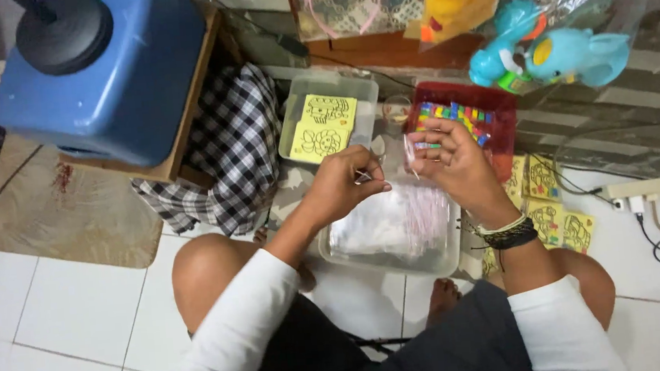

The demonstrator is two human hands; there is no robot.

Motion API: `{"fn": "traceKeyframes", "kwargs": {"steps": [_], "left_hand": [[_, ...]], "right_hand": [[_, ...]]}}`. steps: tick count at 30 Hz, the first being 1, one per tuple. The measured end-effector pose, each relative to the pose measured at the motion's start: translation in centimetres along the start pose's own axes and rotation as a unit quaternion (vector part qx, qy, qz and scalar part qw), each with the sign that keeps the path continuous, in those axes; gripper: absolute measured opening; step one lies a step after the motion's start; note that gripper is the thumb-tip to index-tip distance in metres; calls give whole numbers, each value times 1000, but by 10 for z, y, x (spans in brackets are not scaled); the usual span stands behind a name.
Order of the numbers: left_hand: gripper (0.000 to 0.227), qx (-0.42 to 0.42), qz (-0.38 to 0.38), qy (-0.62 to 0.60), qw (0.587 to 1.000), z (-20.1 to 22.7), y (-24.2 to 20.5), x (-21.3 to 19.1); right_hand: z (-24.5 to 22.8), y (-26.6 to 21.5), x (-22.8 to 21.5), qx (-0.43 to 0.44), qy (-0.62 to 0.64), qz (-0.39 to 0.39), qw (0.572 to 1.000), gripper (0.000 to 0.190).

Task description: The person packages illustrated cards into small plastic bags. The person places a card into a bag, adds several small colorful plastic blocks, and seals the bag before placing it on the floor.

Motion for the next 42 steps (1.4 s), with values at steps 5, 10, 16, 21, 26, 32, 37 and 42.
{"fn": "traceKeyframes", "kwargs": {"steps": [5,10,16,21,26,32,37,42], "left_hand": [[18,64,-37,-13,997,17,24,-29],[17,-38,-43,-105,993,-16,27,-24],[49,-105,-46,-202,973,-40,35,-13],[66,-91,-73,-251,961,-19,35,-21],[87,-95,-99,-252,958,-16,30,-20],[95,-133,-113,-297,939,-19,25,2],[29,-224,-104,-274,929,-30,18,19],[22,-260,-112,-289,914,-23,17,16]], "right_hand": [[0,26,11,3,-13,-3,1000,77],[45,25,2,20,79,74,994,20],[20,33,9,-13,118,106,987,40],[35,27,22,139,166,35,976,62],[38,29,19,79,216,89,969,47],[21,24,13,1,116,124,986,61],[31,20,14,-19,79,117,990,58],[21,17,8,1,35,146,989,30]]}}
Point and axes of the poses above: each hand's wrist, its own y-axis towards the middle knuckle, its own x-axis out of the palm, z = x × y, the point moved 4 cm from there along y, towards the middle knuckle, and after that the axes turned 5 degrees about -x, right-handed, at the moved point
